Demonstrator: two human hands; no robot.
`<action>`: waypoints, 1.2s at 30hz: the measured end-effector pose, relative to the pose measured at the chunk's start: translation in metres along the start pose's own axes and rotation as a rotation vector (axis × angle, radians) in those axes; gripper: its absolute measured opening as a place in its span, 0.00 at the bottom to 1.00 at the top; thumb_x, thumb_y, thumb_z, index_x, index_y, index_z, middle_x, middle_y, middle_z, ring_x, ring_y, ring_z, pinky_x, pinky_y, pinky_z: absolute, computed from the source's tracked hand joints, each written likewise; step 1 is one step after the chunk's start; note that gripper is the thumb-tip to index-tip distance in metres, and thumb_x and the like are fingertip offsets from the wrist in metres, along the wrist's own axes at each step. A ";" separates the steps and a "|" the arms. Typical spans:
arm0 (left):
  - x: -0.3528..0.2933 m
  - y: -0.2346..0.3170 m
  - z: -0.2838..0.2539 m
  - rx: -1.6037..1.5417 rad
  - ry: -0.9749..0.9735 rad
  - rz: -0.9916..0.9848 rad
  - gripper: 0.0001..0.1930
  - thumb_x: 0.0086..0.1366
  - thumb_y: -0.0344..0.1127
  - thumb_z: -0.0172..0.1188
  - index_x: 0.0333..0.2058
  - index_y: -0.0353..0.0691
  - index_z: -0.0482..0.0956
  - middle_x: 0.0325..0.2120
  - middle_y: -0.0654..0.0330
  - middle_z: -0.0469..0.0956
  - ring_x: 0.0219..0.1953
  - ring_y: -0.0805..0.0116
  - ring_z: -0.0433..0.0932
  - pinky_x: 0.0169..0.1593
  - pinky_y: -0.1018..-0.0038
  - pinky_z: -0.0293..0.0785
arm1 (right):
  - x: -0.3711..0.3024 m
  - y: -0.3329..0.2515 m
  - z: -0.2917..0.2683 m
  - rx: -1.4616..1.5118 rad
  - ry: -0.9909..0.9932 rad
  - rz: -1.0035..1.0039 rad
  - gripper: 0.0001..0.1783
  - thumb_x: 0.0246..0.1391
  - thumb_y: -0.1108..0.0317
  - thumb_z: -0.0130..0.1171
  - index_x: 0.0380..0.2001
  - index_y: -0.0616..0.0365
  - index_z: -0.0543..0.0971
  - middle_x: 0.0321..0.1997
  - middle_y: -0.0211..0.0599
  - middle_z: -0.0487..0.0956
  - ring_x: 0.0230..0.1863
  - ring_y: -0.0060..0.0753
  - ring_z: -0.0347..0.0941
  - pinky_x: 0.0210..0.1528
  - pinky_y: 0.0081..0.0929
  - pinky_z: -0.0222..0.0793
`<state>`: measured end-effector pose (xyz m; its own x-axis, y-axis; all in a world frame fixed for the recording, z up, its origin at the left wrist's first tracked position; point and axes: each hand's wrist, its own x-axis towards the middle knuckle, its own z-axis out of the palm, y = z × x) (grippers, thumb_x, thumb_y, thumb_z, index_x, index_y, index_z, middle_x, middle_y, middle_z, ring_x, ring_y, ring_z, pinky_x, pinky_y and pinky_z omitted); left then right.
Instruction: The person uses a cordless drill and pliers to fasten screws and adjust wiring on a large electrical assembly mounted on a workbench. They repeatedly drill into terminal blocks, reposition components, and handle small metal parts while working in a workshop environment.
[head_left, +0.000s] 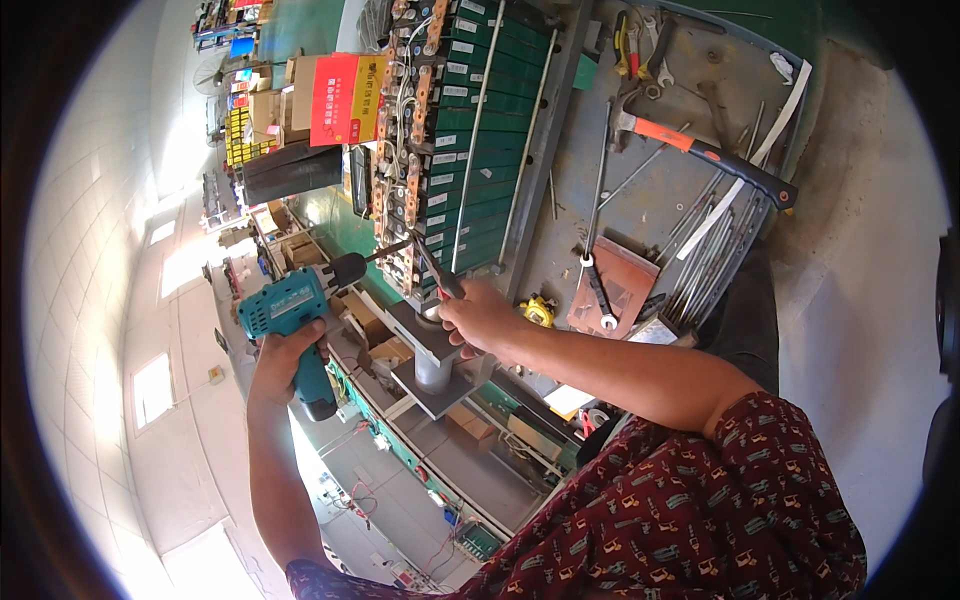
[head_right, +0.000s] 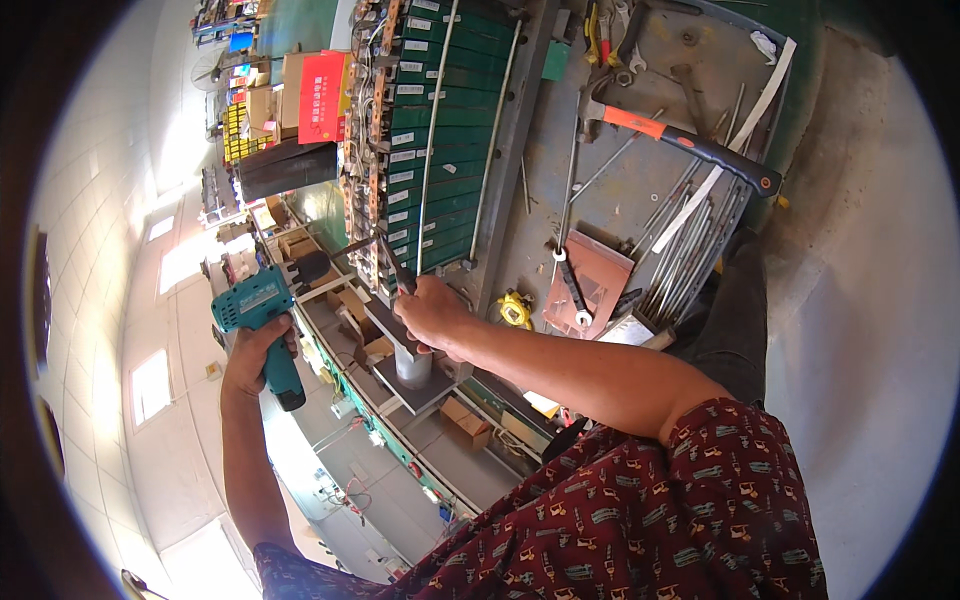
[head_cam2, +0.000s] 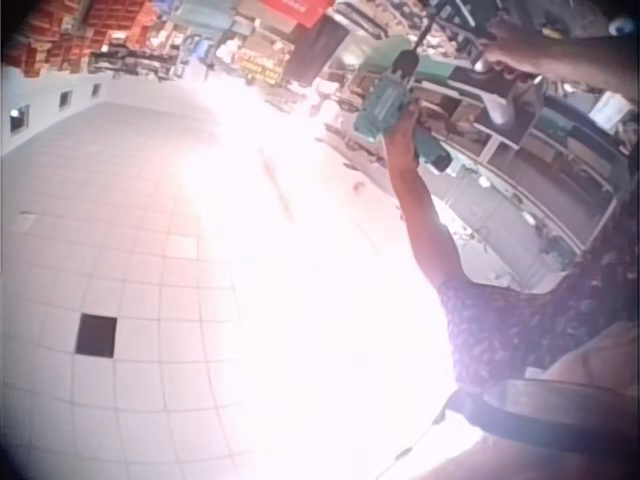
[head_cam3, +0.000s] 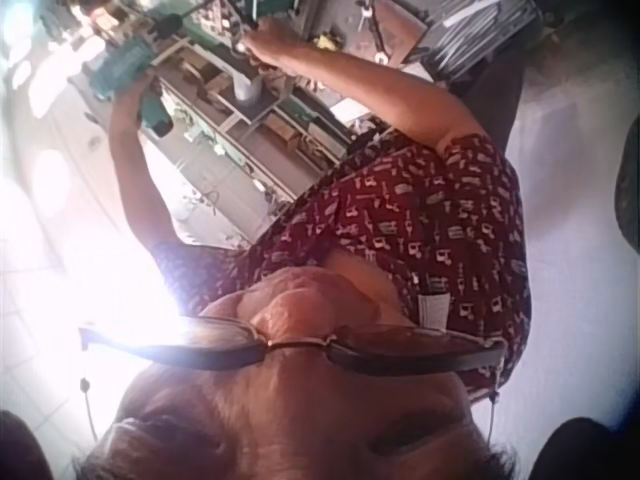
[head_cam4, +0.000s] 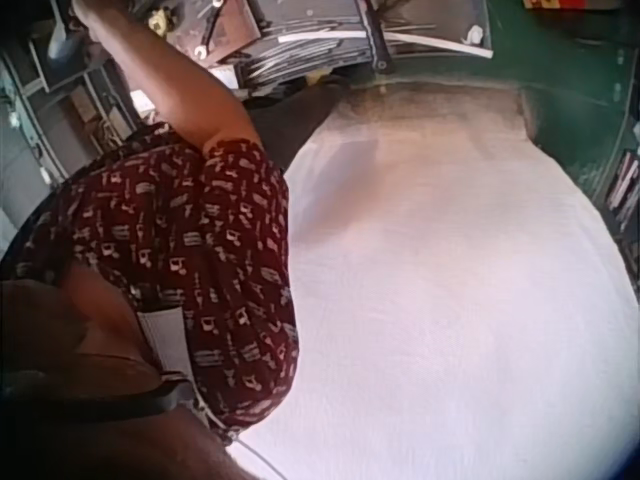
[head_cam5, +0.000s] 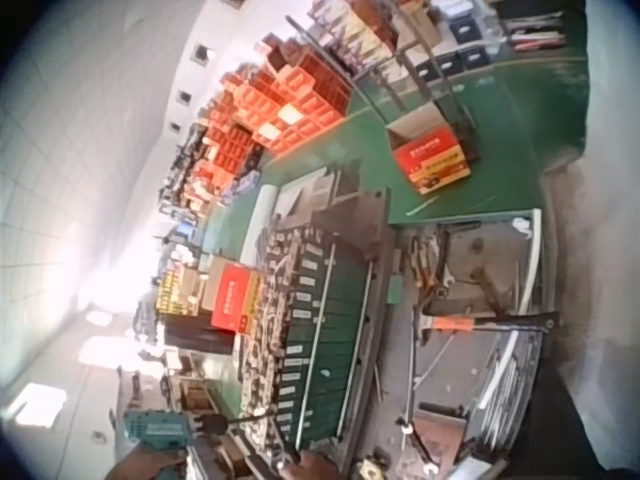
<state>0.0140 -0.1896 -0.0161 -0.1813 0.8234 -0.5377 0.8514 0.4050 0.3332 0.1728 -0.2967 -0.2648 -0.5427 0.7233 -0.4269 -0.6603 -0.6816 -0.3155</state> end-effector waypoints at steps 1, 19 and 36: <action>0.000 0.000 0.000 -0.010 -0.002 0.002 0.13 0.62 0.38 0.71 0.40 0.40 0.79 0.26 0.60 0.79 0.26 0.68 0.79 0.33 0.70 0.79 | 0.000 0.000 0.000 0.013 -0.006 0.002 0.10 0.63 0.65 0.56 0.43 0.58 0.74 0.36 0.33 0.75 0.32 0.28 0.76 0.28 0.33 0.76; -0.001 0.000 0.000 -0.010 -0.012 0.012 0.14 0.60 0.41 0.72 0.40 0.41 0.80 0.26 0.60 0.80 0.26 0.69 0.80 0.33 0.70 0.80 | -0.008 -0.005 0.007 0.192 0.029 0.045 0.05 0.58 0.69 0.54 0.30 0.57 0.74 0.28 0.33 0.74 0.25 0.28 0.73 0.22 0.34 0.72; -0.010 0.004 0.009 0.034 0.029 0.038 0.13 0.61 0.38 0.71 0.40 0.40 0.80 0.26 0.60 0.79 0.26 0.69 0.79 0.33 0.71 0.79 | 0.000 -0.001 0.003 0.151 -0.050 0.086 0.11 0.62 0.64 0.58 0.44 0.57 0.74 0.37 0.35 0.76 0.33 0.31 0.78 0.30 0.39 0.78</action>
<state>0.0232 -0.1998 -0.0162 -0.1620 0.8495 -0.5021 0.8742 0.3596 0.3262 0.1719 -0.2952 -0.2621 -0.6233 0.6702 -0.4028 -0.6786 -0.7196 -0.1473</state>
